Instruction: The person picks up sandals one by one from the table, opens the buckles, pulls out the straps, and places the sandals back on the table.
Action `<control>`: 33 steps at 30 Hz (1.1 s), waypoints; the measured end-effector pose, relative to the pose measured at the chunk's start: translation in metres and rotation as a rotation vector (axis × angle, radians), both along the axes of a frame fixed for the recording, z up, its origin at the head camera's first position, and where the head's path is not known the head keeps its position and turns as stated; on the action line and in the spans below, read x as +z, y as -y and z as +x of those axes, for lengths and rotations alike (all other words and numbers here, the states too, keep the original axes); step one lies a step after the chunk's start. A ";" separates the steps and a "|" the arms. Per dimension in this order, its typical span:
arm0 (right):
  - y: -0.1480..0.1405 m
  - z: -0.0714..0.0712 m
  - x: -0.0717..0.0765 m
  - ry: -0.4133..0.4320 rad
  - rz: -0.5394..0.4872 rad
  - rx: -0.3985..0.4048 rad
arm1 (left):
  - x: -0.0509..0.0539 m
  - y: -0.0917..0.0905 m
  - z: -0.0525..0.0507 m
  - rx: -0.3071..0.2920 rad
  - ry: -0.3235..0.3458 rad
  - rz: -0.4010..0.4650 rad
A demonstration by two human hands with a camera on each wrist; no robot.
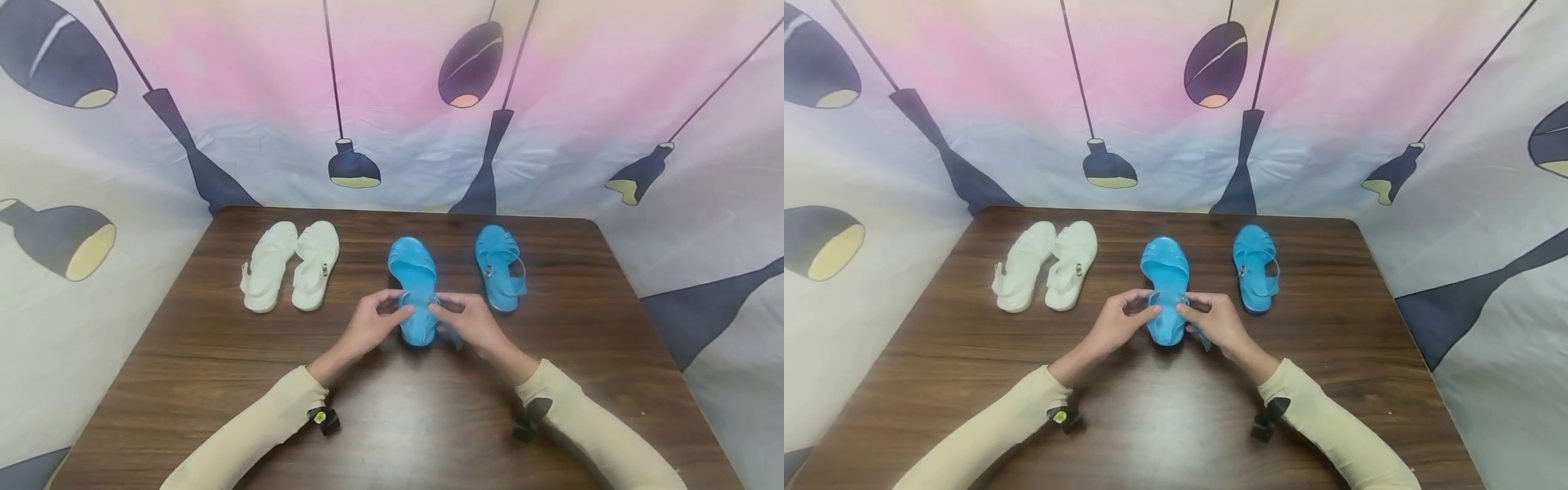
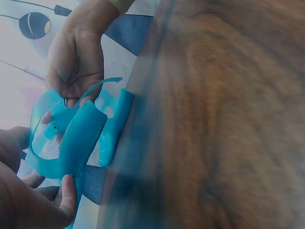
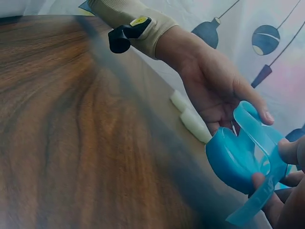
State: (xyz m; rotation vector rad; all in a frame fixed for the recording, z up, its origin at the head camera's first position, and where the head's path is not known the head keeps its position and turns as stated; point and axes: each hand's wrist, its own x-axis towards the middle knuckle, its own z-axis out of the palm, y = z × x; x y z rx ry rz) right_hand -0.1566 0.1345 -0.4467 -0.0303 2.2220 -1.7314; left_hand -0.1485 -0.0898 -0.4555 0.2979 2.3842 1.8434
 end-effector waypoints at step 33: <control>0.008 0.005 -0.034 0.038 -0.011 0.106 | -0.021 0.024 0.000 0.047 -0.022 -0.193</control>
